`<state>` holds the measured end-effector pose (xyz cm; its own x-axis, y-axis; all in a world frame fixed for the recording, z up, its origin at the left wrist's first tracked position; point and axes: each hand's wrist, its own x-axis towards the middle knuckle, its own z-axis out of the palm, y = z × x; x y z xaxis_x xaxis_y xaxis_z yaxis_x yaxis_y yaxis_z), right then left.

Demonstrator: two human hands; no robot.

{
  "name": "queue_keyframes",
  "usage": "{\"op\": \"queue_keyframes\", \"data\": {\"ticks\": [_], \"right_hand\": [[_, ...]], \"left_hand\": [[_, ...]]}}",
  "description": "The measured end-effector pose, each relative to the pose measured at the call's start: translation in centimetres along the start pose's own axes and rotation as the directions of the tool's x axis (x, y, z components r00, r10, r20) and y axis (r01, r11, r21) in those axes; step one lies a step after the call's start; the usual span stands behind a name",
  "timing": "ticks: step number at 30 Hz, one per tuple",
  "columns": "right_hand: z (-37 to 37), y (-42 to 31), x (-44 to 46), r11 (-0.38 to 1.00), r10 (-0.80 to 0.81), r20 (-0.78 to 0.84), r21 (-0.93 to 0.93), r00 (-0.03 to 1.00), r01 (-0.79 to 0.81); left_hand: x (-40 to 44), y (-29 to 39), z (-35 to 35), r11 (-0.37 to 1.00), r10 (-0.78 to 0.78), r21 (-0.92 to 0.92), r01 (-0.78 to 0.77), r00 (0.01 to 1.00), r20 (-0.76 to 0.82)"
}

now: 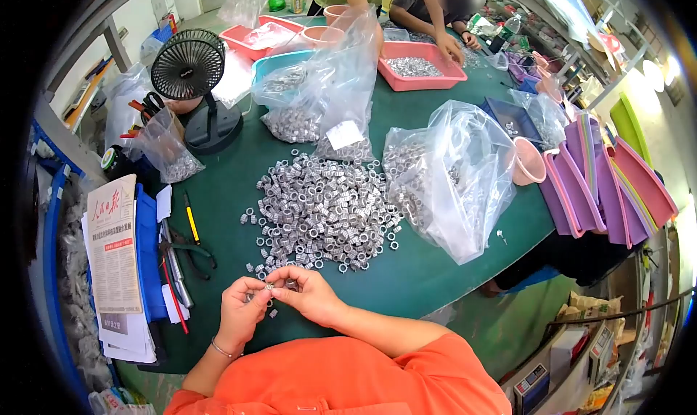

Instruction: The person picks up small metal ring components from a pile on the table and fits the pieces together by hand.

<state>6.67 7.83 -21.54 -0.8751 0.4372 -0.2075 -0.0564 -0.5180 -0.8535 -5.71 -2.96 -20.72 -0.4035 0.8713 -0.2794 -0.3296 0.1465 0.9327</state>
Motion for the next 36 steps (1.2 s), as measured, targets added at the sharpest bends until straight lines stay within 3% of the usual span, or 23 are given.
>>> {"op": "queue_keyframes", "data": {"ticks": [5, 7, 11, 12, 13, 15, 21, 26, 30, 36], "right_hand": [[-0.3, 0.4, 0.0, 0.996, -0.074, -0.026, -0.042, 0.997, 0.073], [-0.7, 1.1, 0.1, 0.967, -0.176, -0.077, -0.199, 0.981, 0.158], [-0.3, -0.1, -0.1, 0.971, -0.147, -0.144, -0.211, 0.979, 0.115], [0.0, -0.3, -0.2, 0.968, -0.196, -0.156, -0.190, 0.968, 0.165], [0.0, -0.6, -0.4, 0.964, -0.144, -0.167, -0.246, 0.975, 0.100], [-0.2, -0.1, -0.4, 0.974, -0.176, -0.138, -0.166, 0.975, 0.153], [-0.7, 0.7, -0.7, 0.984, -0.112, -0.147, -0.153, 0.983, 0.090], [-0.9, 1.1, -0.9, 0.980, -0.084, -0.181, -0.192, 0.980, 0.048], [-1.5, 2.0, -1.0, 0.951, -0.191, -0.148, -0.274, 0.970, 0.146], [-1.7, 2.0, -1.5, 0.957, -0.155, -0.163, -0.268, 0.974, 0.108]], "left_hand": [[0.0, 0.1, 0.1, 0.999, 0.005, -0.053, -0.005, 1.000, 0.010], [-0.1, 0.4, 0.3, 0.998, -0.023, -0.064, 0.023, 1.000, -0.001], [0.1, 0.2, 0.4, 0.979, 0.127, 0.161, -0.123, 0.992, -0.014], [0.0, 0.3, 0.5, 0.963, 0.183, 0.208, -0.173, 0.983, -0.027], [0.0, 0.4, 0.7, 0.939, 0.240, 0.262, -0.224, 0.970, -0.034], [0.1, -0.1, 0.9, 0.905, 0.336, 0.287, -0.313, 0.941, -0.033], [-0.2, -0.8, 0.5, 0.904, 0.269, 0.348, -0.248, 0.963, -0.012], [-0.1, -1.2, 0.6, 0.848, 0.334, 0.442, -0.292, 0.942, -0.019], [-0.1, -1.2, 0.6, 0.828, 0.318, 0.482, -0.286, 0.948, 0.016], [-0.2, -1.6, 0.5, 0.779, 0.363, 0.523, -0.347, 0.929, 0.076]]}}
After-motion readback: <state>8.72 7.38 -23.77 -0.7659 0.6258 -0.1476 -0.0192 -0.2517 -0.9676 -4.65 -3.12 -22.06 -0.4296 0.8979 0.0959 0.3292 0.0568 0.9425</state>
